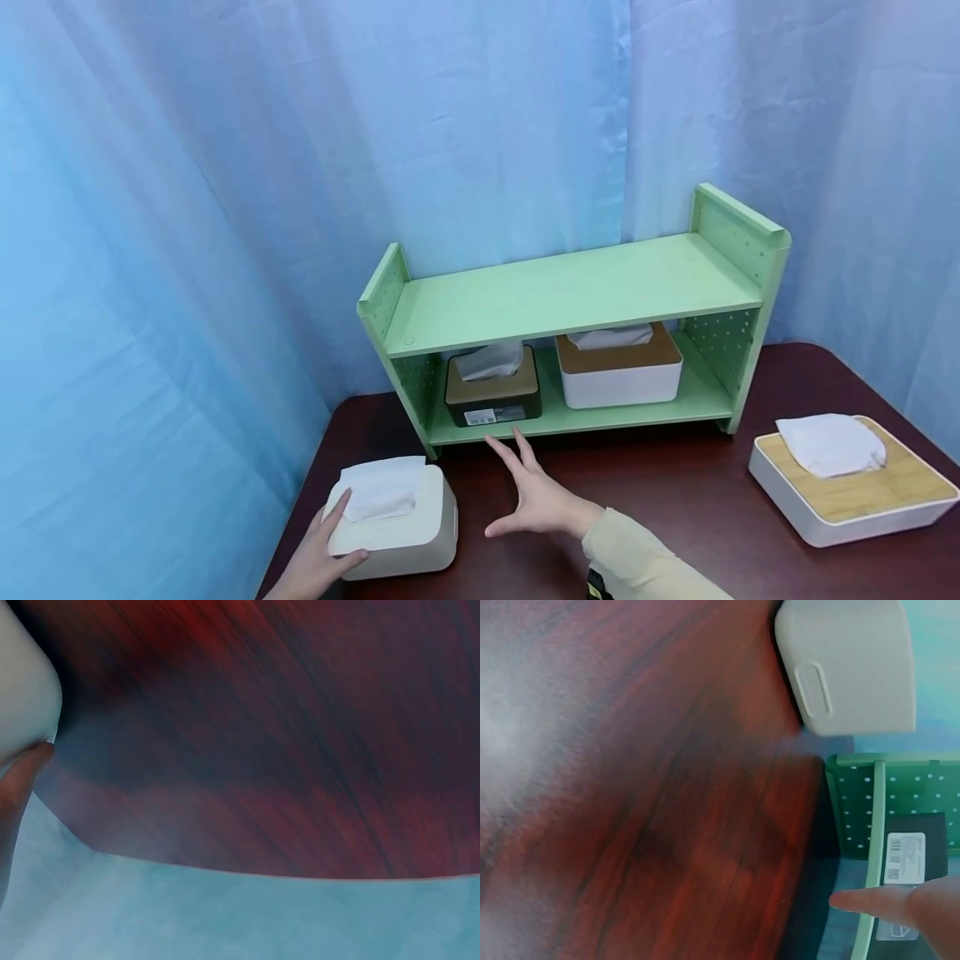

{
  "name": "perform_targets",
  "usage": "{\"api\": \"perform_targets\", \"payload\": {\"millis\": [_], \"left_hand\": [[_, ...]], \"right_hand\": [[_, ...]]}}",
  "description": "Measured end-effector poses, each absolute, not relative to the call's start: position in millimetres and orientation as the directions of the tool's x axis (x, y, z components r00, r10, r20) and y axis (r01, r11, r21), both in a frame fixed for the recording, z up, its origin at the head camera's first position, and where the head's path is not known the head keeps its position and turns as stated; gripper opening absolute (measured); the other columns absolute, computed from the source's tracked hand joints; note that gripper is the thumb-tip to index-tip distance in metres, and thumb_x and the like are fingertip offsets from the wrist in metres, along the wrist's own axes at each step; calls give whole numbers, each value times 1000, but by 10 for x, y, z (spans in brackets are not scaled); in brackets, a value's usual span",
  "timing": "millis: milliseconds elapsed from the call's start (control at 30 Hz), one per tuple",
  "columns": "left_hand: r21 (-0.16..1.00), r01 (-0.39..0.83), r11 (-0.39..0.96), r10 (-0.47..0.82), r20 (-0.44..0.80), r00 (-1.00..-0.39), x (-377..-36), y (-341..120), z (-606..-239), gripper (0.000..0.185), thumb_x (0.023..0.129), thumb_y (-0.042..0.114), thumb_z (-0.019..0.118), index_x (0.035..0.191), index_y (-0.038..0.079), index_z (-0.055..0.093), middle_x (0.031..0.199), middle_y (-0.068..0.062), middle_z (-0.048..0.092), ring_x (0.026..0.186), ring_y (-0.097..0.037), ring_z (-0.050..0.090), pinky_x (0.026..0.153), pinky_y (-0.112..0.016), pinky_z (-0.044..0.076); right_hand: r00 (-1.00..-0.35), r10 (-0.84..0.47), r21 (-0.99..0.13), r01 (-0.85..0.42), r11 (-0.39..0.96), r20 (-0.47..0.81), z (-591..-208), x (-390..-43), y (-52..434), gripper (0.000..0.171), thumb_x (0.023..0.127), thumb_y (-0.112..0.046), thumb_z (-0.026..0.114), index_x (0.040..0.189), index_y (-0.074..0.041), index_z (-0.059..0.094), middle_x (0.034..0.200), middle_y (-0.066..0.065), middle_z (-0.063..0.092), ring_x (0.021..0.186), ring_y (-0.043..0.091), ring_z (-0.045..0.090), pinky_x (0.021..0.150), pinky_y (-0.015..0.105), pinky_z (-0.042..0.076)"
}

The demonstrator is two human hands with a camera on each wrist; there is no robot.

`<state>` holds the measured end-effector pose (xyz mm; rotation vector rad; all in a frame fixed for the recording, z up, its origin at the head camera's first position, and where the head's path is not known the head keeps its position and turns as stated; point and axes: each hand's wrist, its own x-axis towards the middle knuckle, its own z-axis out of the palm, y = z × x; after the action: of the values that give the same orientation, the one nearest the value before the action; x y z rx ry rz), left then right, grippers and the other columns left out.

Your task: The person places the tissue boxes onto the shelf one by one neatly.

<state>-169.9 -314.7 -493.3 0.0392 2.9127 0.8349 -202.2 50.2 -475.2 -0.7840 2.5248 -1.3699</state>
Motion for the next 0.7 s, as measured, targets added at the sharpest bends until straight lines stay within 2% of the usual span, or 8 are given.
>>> {"api": "perform_targets", "payload": {"millis": [167,433,700], "left_hand": [[560,25,828,69,-59,-996,-1713,-3030,-4945,100,74,47,76,151,7,24,146,-33,25,132,-49,31,100,-59,35],[617,47,786,77,-22,-997,-1730,-2832,-4966,100,73,46,78,150,8,26,149,-29,22,136,-47,25,102,-59,32],[641,88,763,84,37,-996,-1718,-2622,-5044,99,72,47,78,148,6,31,148,-28,25,134,-47,27,101,-59,33]], "right_hand": [[-845,-525,-822,-368,435,100,-4791,-1990,484,114,68,-41,84,153,-22,10,152,30,-14,130,53,32,88,52,48],[-831,-549,-827,-374,420,96,-4810,-1929,395,113,69,-38,84,153,-28,9,152,32,-13,133,54,27,90,53,47],[-814,-578,-833,-355,425,53,-4917,-1866,271,115,67,-33,86,153,-27,10,151,33,-12,136,56,15,96,63,38]]}}
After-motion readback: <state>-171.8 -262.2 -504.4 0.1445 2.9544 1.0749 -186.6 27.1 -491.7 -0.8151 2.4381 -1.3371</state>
